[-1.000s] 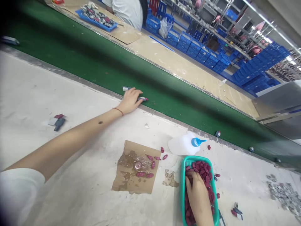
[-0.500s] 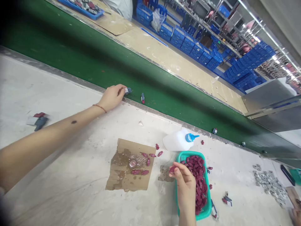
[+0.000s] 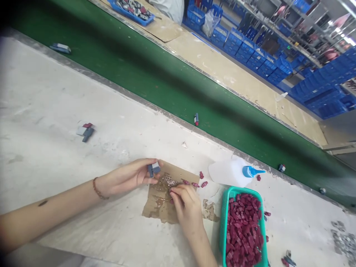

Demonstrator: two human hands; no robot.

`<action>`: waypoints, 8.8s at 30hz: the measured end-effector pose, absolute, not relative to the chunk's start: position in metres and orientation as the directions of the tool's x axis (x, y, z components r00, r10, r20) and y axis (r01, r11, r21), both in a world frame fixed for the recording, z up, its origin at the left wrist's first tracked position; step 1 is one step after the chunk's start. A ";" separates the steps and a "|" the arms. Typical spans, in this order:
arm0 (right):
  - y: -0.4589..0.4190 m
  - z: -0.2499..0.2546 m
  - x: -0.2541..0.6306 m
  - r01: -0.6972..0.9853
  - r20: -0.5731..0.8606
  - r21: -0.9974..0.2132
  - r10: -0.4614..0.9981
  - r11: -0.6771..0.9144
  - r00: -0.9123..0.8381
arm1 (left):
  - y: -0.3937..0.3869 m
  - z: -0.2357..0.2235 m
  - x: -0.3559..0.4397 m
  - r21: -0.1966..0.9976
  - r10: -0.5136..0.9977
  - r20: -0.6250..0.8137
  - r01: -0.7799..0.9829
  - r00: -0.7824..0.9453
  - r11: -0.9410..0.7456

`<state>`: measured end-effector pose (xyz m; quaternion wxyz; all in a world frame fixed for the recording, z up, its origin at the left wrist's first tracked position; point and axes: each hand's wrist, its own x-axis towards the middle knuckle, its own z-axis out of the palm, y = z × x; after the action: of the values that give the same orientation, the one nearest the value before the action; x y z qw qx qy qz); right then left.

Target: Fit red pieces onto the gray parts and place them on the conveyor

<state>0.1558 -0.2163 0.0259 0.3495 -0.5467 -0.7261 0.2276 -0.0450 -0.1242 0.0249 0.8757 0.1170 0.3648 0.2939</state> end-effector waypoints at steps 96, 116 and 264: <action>-0.160 0.036 0.201 0.452 0.365 -0.887 0.453 -0.097 0.813 | 0.028 0.021 -0.032 0.816 0.977 0.108 0.544 0.185 -0.194; -0.304 0.065 0.199 0.999 -0.153 -0.046 0.988 0.015 -0.022 | 0.104 -0.037 -0.122 0.490 0.944 0.320 0.838 0.083 -0.240; -0.211 0.016 0.155 -0.023 -0.001 -1.000 0.970 0.005 0.244 | -0.152 0.012 -0.042 0.620 0.669 -0.402 -0.352 0.625 0.701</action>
<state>0.1545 -0.2115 0.0161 0.5639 -0.5512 -0.4293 0.4403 -0.0422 -0.1516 0.0117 0.8660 0.2499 0.3171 0.2949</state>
